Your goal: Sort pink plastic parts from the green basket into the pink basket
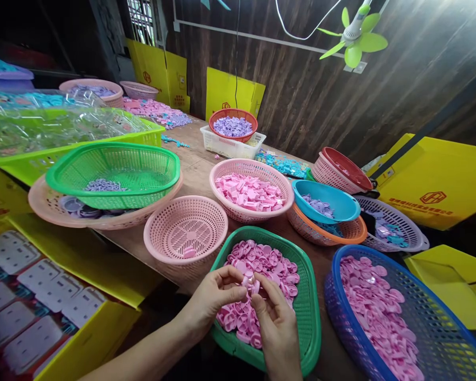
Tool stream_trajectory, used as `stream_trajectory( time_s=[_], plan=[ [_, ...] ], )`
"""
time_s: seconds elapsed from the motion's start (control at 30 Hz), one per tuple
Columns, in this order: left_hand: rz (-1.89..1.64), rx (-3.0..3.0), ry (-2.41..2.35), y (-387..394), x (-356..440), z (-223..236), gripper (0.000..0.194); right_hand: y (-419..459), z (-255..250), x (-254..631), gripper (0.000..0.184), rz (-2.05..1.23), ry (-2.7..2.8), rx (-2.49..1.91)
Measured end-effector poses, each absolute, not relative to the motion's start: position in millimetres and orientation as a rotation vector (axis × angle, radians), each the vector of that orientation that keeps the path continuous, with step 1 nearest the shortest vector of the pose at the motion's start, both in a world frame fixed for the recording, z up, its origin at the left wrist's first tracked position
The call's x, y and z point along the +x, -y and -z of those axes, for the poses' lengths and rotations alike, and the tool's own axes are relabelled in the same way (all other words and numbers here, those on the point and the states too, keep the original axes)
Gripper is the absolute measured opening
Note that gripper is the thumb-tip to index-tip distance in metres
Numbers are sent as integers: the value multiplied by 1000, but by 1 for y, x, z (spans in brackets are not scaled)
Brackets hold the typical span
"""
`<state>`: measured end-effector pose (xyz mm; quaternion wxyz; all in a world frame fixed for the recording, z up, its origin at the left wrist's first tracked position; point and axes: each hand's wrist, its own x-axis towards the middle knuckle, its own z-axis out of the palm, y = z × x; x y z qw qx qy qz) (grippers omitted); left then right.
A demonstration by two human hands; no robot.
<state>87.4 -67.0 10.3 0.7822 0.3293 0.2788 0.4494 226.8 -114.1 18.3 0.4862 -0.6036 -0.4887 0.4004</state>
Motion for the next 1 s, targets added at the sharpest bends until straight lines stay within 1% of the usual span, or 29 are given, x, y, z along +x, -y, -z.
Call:
stream_trajectory(
  time_s=[0.23, 0.37, 0.5, 0.6, 0.73, 0.87, 0.93, 1.0],
  plan=[
    [-958, 862, -615, 64, 82, -18, 38, 115, -20, 229, 34, -994, 1213, -1462],
    [-953, 923, -558, 67, 81, -24, 33, 115, -22, 229, 32, -1026, 1232, -1444],
    [-983, 1028, -642, 68, 78, -23, 32, 114, -21, 229, 31, -1095, 1201, -1397],
    [-969, 1076, -720, 68, 77, -22, 33, 114, -15, 227, 29, -1048, 1170, -1407],
    [-954, 1087, -711, 70, 80, -18, 32, 113, -8, 220, 28, -993, 1143, -1412],
    [-943, 1182, -719, 65, 77, -22, 31, 100, -14, 227, 31, -1150, 1216, -1345],
    [-1028, 1352, -815, 51, 62, -28, 28, 87, -15, 247, 36, -1181, 1311, -1372],
    [-1208, 1577, -1020, 29, 37, -34, 25, 73, -12, 276, 39, -983, 1410, -1507]
  ],
)
